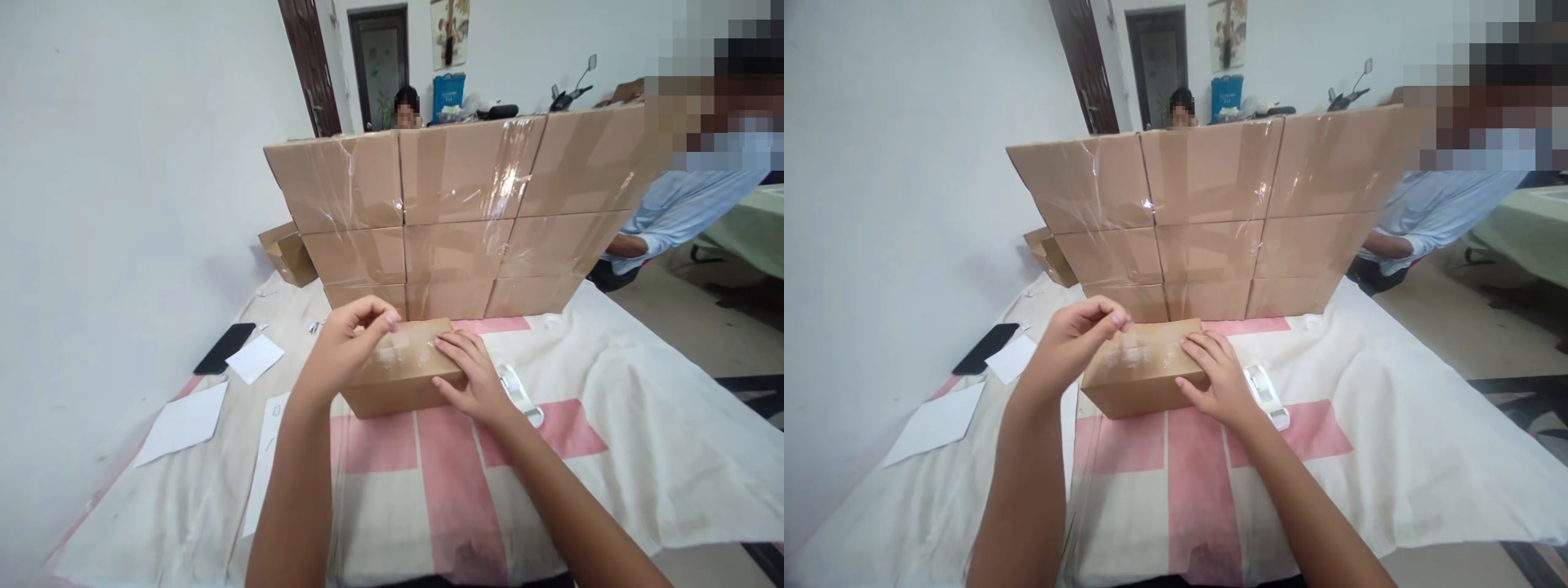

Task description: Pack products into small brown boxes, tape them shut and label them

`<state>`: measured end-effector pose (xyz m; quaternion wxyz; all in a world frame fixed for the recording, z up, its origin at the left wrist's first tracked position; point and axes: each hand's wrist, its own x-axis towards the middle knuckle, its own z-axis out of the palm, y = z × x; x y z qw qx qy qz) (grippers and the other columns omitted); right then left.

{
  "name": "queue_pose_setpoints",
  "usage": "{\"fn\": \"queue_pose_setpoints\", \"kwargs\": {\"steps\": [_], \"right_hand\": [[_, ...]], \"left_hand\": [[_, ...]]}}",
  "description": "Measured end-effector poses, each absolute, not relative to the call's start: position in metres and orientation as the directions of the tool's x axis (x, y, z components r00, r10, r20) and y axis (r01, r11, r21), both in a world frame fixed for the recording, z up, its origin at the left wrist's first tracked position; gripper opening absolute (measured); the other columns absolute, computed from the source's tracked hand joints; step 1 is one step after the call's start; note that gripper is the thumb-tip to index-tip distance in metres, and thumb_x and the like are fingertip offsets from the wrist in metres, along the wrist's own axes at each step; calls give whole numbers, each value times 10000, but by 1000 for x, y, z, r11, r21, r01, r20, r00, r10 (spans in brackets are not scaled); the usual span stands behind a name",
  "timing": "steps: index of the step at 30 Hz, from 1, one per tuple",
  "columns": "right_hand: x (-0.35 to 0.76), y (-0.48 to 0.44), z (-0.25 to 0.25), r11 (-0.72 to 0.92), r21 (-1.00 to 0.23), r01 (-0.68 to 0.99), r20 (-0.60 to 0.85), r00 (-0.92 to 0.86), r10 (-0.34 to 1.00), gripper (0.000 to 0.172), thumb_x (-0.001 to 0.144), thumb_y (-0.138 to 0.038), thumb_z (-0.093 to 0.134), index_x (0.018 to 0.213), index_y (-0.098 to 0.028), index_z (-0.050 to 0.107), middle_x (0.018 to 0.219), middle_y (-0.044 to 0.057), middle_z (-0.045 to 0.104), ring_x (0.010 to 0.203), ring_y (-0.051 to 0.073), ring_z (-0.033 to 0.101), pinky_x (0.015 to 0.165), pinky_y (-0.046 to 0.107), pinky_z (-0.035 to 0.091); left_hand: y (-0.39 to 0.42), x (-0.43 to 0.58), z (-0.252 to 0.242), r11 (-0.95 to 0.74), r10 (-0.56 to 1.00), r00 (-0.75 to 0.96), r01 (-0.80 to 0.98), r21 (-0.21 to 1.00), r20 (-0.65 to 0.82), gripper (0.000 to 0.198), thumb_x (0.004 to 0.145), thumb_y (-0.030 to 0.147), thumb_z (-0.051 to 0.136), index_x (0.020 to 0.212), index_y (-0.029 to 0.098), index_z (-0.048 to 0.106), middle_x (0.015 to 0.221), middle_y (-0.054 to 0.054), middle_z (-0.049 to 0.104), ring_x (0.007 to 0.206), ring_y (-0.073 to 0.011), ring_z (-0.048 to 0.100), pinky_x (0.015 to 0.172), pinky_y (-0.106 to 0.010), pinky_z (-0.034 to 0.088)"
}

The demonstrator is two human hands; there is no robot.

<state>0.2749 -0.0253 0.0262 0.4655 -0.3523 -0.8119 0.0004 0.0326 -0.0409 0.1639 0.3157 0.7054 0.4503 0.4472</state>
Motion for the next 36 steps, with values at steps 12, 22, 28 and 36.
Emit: {"fn": "queue_pose_setpoints", "kwargs": {"steps": [12,22,28,36], "right_hand": [[270,-29,21,738,-362,570,777,-252,577,519,830,-313,753,1331,-269,623,1354,123,653,1296,351,547,1100,639,473],[268,-31,19,733,-386,559,787,-214,578,484,831,-329,754,1303,-268,662,1345,114,671,1300,354,553,1105,635,479],[268,-31,19,743,-370,557,800,-217,560,498,821,-310,764,1306,-263,657,1340,122,667,1296,359,549,1091,628,490],[265,-31,19,732,-392,558,793,-199,576,447,829,-348,756,1264,-272,685,1330,115,677,1292,366,561,1101,648,470]], "left_hand": [[-19,-24,144,-251,954,288,620,743,82,180,887,388,656,839,225,715,865,-22,718,819,-185,617,747,-307,462],[-12,-50,133,-159,946,323,549,821,-33,244,858,454,705,858,213,738,919,-66,742,889,-220,666,804,-357,523],[-5,-50,126,-160,935,350,565,809,-59,216,843,423,716,893,214,734,951,-59,752,894,-197,668,844,-342,522],[-12,-45,131,-61,974,187,763,643,-129,253,753,433,755,902,232,721,889,-33,666,763,-188,600,637,-282,454]]}}
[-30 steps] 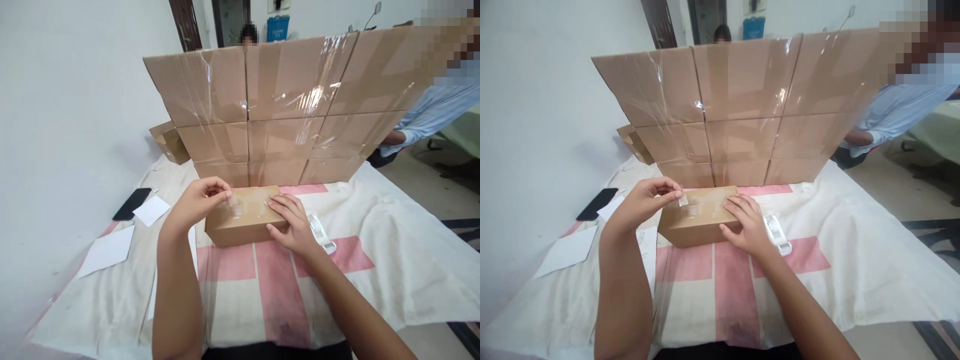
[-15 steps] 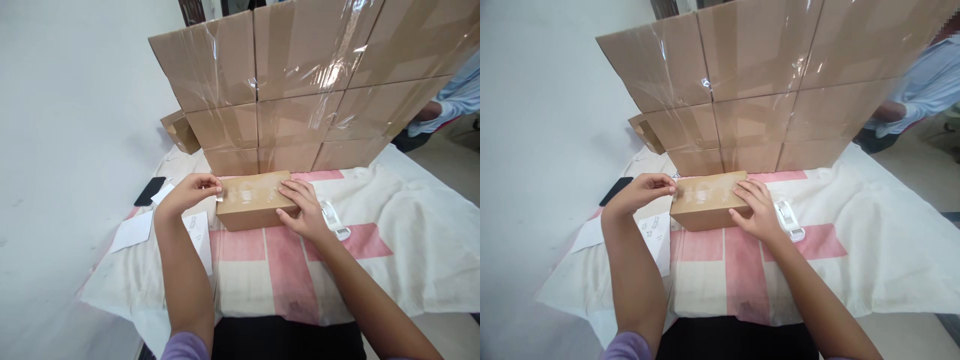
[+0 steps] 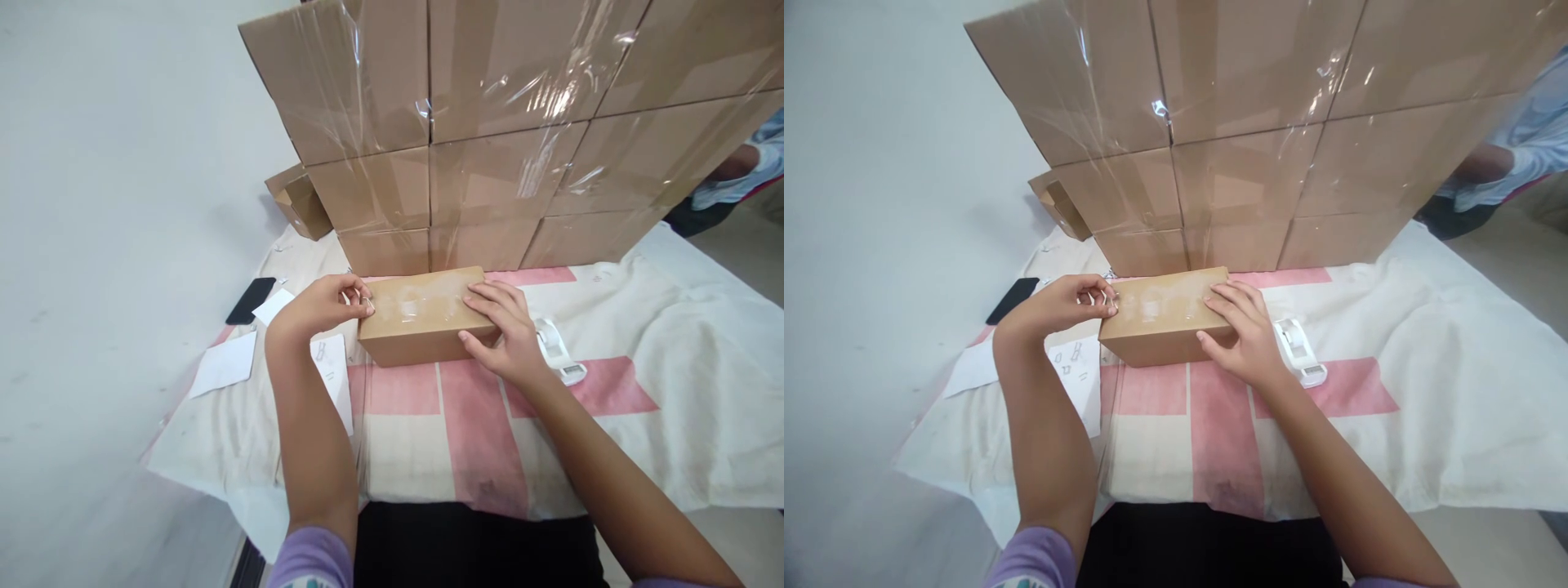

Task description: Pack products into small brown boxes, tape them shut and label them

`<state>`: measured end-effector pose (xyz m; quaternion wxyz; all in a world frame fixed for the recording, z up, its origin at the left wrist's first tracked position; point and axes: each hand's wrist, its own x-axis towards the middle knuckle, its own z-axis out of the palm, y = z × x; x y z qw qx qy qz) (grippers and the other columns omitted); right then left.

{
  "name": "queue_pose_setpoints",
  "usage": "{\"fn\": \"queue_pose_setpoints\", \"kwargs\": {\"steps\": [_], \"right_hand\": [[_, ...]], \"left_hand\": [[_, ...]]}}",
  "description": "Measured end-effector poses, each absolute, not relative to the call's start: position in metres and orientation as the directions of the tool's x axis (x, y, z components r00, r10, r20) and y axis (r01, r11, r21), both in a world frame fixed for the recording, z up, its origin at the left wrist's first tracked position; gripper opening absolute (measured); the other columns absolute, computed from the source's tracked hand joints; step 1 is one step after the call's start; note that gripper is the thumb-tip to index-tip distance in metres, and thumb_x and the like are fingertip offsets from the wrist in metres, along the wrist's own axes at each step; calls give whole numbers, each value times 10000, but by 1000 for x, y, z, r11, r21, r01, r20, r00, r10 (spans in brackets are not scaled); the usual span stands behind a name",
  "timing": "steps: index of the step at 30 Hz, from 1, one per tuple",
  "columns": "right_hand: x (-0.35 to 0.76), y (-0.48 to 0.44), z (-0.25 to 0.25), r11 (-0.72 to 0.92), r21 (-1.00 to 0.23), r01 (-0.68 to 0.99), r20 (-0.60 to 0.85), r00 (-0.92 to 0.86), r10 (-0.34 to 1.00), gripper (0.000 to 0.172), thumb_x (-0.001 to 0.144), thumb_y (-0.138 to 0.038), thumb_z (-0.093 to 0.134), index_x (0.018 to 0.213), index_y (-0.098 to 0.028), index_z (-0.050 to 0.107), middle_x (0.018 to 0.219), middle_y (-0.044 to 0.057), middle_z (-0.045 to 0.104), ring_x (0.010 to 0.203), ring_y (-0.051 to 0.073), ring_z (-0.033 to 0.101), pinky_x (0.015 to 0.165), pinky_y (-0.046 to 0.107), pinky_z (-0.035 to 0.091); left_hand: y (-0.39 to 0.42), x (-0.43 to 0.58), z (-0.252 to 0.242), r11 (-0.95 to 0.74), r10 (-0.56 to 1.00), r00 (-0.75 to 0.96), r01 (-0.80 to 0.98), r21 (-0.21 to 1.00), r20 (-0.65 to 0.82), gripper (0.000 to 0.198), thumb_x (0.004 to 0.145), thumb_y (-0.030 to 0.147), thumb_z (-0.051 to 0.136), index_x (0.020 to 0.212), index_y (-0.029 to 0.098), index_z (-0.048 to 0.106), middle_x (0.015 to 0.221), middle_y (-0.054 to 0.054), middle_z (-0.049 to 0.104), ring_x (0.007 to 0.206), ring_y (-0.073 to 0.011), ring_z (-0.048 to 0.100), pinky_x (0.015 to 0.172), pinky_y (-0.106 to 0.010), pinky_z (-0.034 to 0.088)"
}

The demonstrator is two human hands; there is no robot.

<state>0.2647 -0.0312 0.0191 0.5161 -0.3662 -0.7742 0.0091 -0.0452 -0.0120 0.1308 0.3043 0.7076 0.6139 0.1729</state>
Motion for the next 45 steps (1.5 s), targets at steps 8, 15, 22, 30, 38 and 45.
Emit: {"fn": "queue_pose_setpoints", "kwargs": {"steps": [8,15,22,30,38,45], "right_hand": [[264,-32,19,737,-376,562,802,-201,563,448,824,-321,764,1257,-255,676,1329,124,673,1288,366,558,1099,643,477],[264,-31,17,733,-371,570,805,-196,561,453,819,-325,764,1258,-265,671,1338,117,672,1294,368,558,1099,653,472],[262,-32,18,737,-352,577,816,-197,544,428,818,-302,768,1233,-246,678,1318,131,682,1292,369,562,1095,648,473],[260,-32,19,739,-344,578,821,-196,536,431,798,-285,781,1212,-207,685,1304,154,685,1295,371,562,1112,645,467],[260,-34,18,728,-347,591,820,-185,542,439,810,-286,778,1232,-222,674,1316,137,680,1291,361,566,1112,636,471],[263,-36,16,726,-332,602,814,-206,543,484,834,-298,778,1294,-230,645,1343,136,662,1308,366,557,1115,648,465]], "left_hand": [[-7,-50,127,-85,972,203,774,628,-119,356,756,474,759,1027,249,714,988,-43,630,795,-188,590,696,-298,477],[1,-60,117,-36,957,222,726,686,-185,680,758,499,757,1377,275,587,1152,-84,657,1004,-259,652,802,-326,497],[11,-58,107,44,925,272,616,786,-265,427,806,473,709,1172,278,607,918,-9,701,835,-186,620,734,-276,432],[16,-49,103,27,945,254,565,825,-205,277,850,451,669,961,217,569,792,0,607,707,-140,552,677,-265,421],[-3,-43,109,26,995,51,712,702,-89,210,930,387,560,1073,272,664,927,-25,683,770,-178,615,691,-291,447],[-91,-99,66,88,939,-280,757,647,199,247,923,407,585,1107,275,685,886,-2,651,806,-179,608,697,-288,464]]}}
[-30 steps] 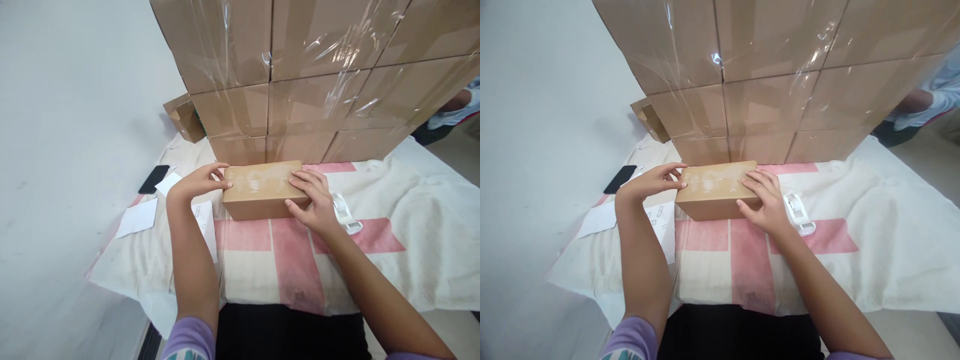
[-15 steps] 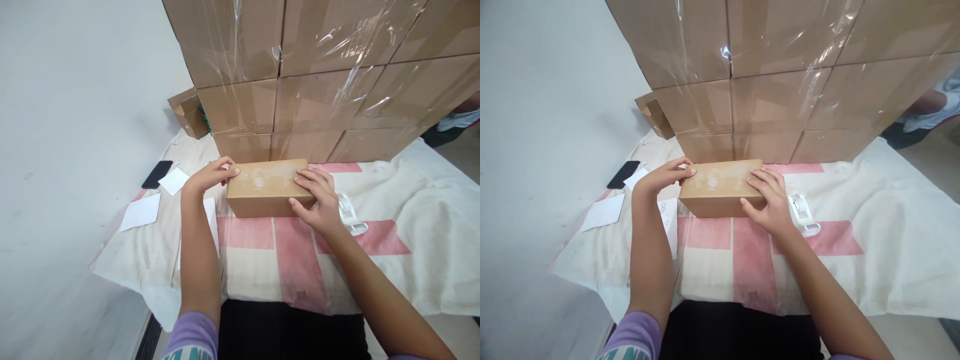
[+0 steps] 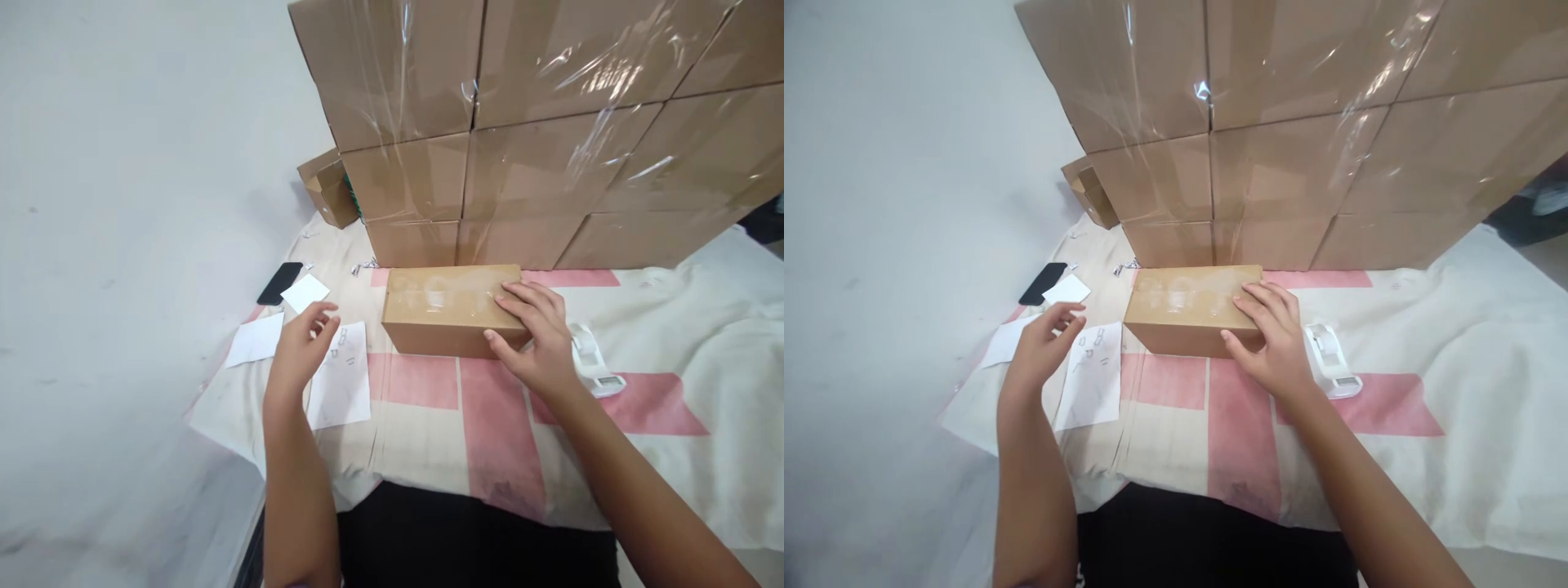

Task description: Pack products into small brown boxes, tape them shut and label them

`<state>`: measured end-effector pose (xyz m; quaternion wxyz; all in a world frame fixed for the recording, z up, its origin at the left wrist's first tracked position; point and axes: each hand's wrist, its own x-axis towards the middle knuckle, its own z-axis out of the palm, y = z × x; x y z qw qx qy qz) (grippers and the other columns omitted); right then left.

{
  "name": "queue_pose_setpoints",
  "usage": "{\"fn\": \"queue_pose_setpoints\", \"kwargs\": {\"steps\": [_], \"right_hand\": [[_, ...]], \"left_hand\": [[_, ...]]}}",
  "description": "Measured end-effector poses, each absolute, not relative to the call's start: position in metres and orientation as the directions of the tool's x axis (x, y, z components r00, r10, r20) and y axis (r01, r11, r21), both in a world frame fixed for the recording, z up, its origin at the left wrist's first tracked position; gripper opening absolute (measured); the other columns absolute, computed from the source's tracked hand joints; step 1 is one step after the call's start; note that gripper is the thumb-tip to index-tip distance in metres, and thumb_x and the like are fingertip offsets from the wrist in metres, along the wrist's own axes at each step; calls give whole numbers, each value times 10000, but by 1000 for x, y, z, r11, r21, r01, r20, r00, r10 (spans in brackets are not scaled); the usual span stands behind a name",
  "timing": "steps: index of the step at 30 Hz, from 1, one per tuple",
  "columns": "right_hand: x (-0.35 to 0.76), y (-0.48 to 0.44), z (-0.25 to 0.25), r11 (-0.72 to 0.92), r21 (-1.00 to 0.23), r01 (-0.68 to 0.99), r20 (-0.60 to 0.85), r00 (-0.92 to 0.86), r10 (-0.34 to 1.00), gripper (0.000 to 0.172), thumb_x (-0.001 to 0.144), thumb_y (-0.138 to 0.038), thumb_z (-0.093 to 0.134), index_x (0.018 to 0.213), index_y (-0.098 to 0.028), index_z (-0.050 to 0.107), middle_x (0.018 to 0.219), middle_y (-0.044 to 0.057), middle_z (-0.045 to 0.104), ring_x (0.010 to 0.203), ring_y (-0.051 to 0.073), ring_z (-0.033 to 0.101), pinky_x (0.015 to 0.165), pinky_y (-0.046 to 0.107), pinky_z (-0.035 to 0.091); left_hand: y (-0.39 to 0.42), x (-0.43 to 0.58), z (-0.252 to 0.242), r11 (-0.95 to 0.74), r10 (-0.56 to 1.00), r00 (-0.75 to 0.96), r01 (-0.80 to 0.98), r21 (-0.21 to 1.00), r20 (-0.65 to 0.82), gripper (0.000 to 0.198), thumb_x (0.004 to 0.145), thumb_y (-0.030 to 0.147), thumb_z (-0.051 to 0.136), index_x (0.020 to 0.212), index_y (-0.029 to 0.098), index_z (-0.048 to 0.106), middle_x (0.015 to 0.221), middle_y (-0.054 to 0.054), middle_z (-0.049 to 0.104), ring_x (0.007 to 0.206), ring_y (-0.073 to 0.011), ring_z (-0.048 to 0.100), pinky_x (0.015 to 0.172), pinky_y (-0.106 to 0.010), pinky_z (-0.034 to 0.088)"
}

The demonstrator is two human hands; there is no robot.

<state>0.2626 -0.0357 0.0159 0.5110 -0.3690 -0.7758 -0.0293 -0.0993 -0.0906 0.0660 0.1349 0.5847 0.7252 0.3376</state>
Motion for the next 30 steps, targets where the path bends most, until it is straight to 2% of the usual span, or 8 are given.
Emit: {"fn": "queue_pose_setpoints", "kwargs": {"steps": [5,9,12,15,18,23,27,30], "right_hand": [[258,-42,18,711,-324,624,824,-183,536,465,854,-270,751,1303,-241,633,1392,139,623,1321,367,557,1097,632,486],[251,-57,16,780,-78,621,945,-203,256,343,789,-147,741,1112,-239,674,1240,110,685,1202,333,609,976,560,542],[238,-73,13,874,51,483,934,-333,129,216,798,-117,676,979,-233,664,1086,81,716,1109,290,626,939,524,532],[216,-86,7,962,6,273,850,-508,139,180,858,-159,606,1019,-208,670,1045,87,728,1076,271,632,940,503,526],[185,-90,1,966,-162,199,685,-683,256,175,908,-182,571,1049,-182,675,1083,101,734,1057,251,633,908,445,532],[109,-77,-11,856,-413,311,330,-825,459,394,961,-302,551,1309,-140,634,1401,162,642,1338,317,535,1085,487,463],[57,-63,-26,791,-419,445,174,-816,551,604,991,-383,528,1522,-102,461,1616,175,445,1525,373,346,1236,574,293],[43,-58,-39,767,-405,498,142,-794,591,641,1007,-407,490,1561,-94,407,1656,178,376,1557,371,299,1274,588,210]], "left_hand": [[-117,-153,0,72,961,-210,820,568,182,321,945,383,527,1185,237,682,1039,-54,631,873,-200,594,716,-311,483],[-105,-168,-34,-30,962,-134,813,581,237,369,911,290,519,1230,219,689,1110,-76,613,947,-214,610,815,-341,501],[-97,-168,-47,-49,959,-130,800,598,252,389,869,189,474,1175,213,714,1065,-65,615,883,-194,619,818,-338,502],[-100,-167,-54,-43,953,-151,792,609,263,379,839,158,489,1126,223,729,1049,-50,620,796,-173,605,768,-323,500],[-106,-170,-58,10,931,-228,796,605,286,373,832,150,500,1125,220,721,1058,-51,614,785,-175,594,750,-325,498],[-105,-175,-61,116,884,-347,812,573,313,405,897,211,490,1244,193,696,1112,-89,589,906,-216,617,864,-379,519],[-100,-175,-61,134,905,-317,847,514,286,385,915,308,553,1256,248,722,1157,-93,584,999,-253,634,946,-428,512],[-99,-175,-59,143,914,-302,865,481,271,335,918,316,564,1195,266,746,1163,-96,578,1079,-280,628,991,-456,499]]}}
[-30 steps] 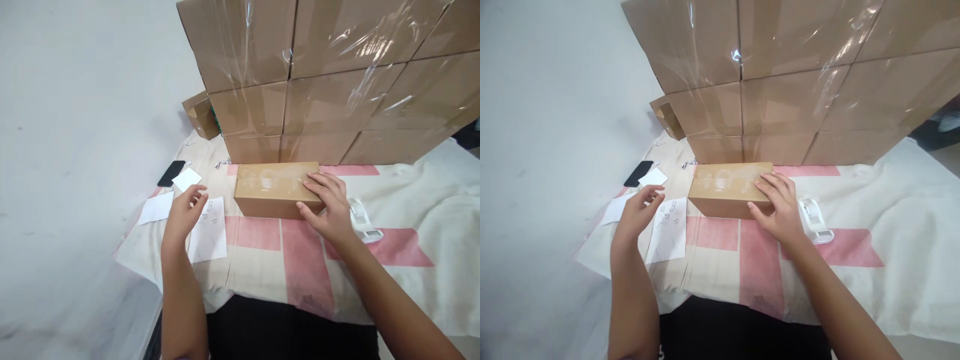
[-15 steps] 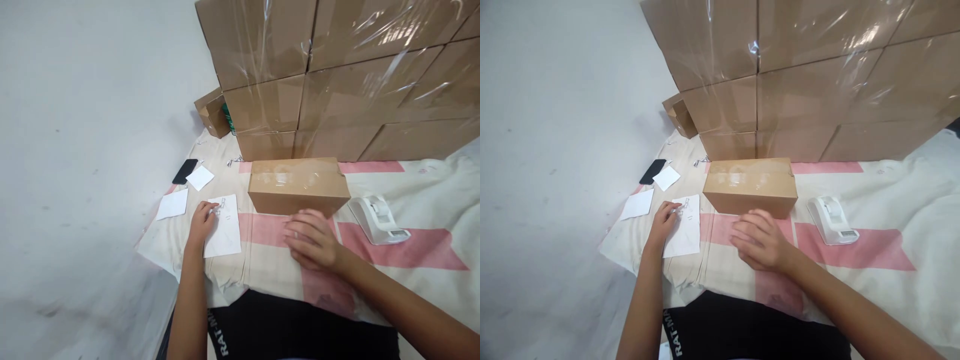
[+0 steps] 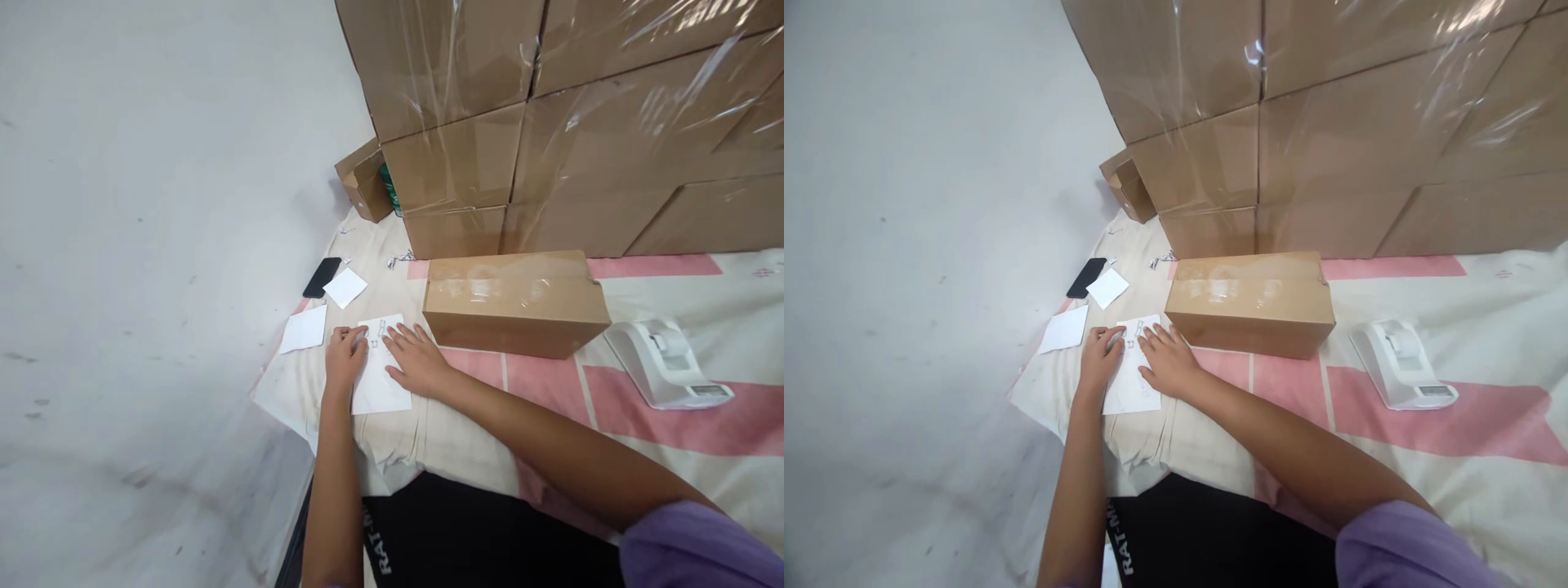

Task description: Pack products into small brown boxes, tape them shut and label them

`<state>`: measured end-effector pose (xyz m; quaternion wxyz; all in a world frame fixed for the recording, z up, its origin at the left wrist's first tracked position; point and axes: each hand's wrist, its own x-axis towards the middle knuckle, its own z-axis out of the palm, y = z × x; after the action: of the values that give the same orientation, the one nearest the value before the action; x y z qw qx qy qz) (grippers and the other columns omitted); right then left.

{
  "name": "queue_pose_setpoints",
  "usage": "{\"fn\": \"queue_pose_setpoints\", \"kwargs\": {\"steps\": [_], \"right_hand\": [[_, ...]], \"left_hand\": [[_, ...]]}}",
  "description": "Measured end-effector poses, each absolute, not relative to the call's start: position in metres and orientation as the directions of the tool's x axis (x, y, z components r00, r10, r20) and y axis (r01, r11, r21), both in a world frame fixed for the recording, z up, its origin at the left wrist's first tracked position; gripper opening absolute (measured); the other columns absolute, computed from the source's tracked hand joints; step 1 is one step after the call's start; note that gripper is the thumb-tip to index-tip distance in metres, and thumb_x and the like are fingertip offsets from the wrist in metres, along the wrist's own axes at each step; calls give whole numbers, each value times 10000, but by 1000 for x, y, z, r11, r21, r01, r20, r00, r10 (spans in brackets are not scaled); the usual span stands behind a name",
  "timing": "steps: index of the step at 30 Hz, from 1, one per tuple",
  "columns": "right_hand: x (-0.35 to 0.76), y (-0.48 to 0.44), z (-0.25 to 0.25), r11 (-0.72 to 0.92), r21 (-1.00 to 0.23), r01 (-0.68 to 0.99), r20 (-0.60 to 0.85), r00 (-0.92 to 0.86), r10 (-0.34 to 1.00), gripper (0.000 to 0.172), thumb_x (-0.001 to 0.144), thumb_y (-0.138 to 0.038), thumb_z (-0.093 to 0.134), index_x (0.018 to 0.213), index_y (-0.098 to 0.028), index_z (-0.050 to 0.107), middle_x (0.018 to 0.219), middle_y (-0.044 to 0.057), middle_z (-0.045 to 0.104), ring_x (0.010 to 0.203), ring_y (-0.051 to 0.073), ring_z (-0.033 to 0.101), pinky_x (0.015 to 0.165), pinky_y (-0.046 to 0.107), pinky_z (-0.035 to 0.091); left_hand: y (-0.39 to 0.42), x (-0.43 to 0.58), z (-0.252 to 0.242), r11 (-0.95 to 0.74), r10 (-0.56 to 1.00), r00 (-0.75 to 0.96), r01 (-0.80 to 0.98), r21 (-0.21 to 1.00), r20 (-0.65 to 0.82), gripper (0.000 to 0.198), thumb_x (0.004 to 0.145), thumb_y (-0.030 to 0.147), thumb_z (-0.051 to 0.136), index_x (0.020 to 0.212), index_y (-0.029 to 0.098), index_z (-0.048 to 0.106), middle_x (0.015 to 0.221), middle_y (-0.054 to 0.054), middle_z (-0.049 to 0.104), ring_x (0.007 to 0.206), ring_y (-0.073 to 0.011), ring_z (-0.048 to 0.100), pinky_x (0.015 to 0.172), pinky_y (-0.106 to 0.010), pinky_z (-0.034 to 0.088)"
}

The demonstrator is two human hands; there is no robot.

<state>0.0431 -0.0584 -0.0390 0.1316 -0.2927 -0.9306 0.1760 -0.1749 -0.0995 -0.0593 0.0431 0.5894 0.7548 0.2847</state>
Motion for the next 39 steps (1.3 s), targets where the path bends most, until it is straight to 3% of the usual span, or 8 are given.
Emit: {"fn": "queue_pose_setpoints", "kwargs": {"steps": [6,10,15,19,23,39], "right_hand": [[47,-58,-47,764,-405,503,139,-792,595,656,1004,-433,474,1554,-79,416,1657,167,374,1568,351,286,1289,562,198],[47,-57,-45,759,-413,504,137,-789,599,671,1000,-434,479,1568,-87,396,1655,163,380,1568,346,293,1292,555,198],[47,-57,-42,757,-418,502,118,-796,594,680,1004,-429,469,1567,-56,387,1659,165,367,1569,351,285,1292,565,201],[47,-57,-41,759,-416,501,125,-795,593,677,1001,-428,479,1558,-51,399,1660,162,368,1567,355,287,1291,566,205],[47,-57,-44,761,-411,501,145,-789,598,663,994,-428,493,1540,-58,426,1651,163,385,1562,350,301,1286,560,218],[46,-59,-44,760,-406,507,152,-783,603,642,989,-424,495,1523,-71,449,1639,165,410,1563,336,305,1287,561,209]], "left_hand": [[-103,-174,-57,143,921,-293,868,476,258,233,939,301,554,1084,253,730,1123,-78,590,1058,-252,644,976,-419,513],[-103,-175,-54,128,916,-287,871,474,280,274,979,313,508,1164,223,689,1147,-95,568,1046,-235,637,906,-376,532],[-83,-175,-36,7,956,-122,917,398,266,347,987,300,523,1296,274,679,1236,-98,572,1172,-268,570,1037,-433,458],[-62,-167,-31,-80,978,6,934,349,211,293,975,271,553,1190,334,742,1279,-69,609,1169,-290,546,1040,-470,411],[-59,-161,-39,-61,974,-23,931,359,226,225,1003,291,516,1071,265,730,1225,-86,610,1129,-278,551,1025,-455,418],[-67,-156,-41,-27,970,-64,931,365,233,165,1011,257,473,1047,255,635,1260,-77,617,1179,-278,549,978,-449,386]]}}
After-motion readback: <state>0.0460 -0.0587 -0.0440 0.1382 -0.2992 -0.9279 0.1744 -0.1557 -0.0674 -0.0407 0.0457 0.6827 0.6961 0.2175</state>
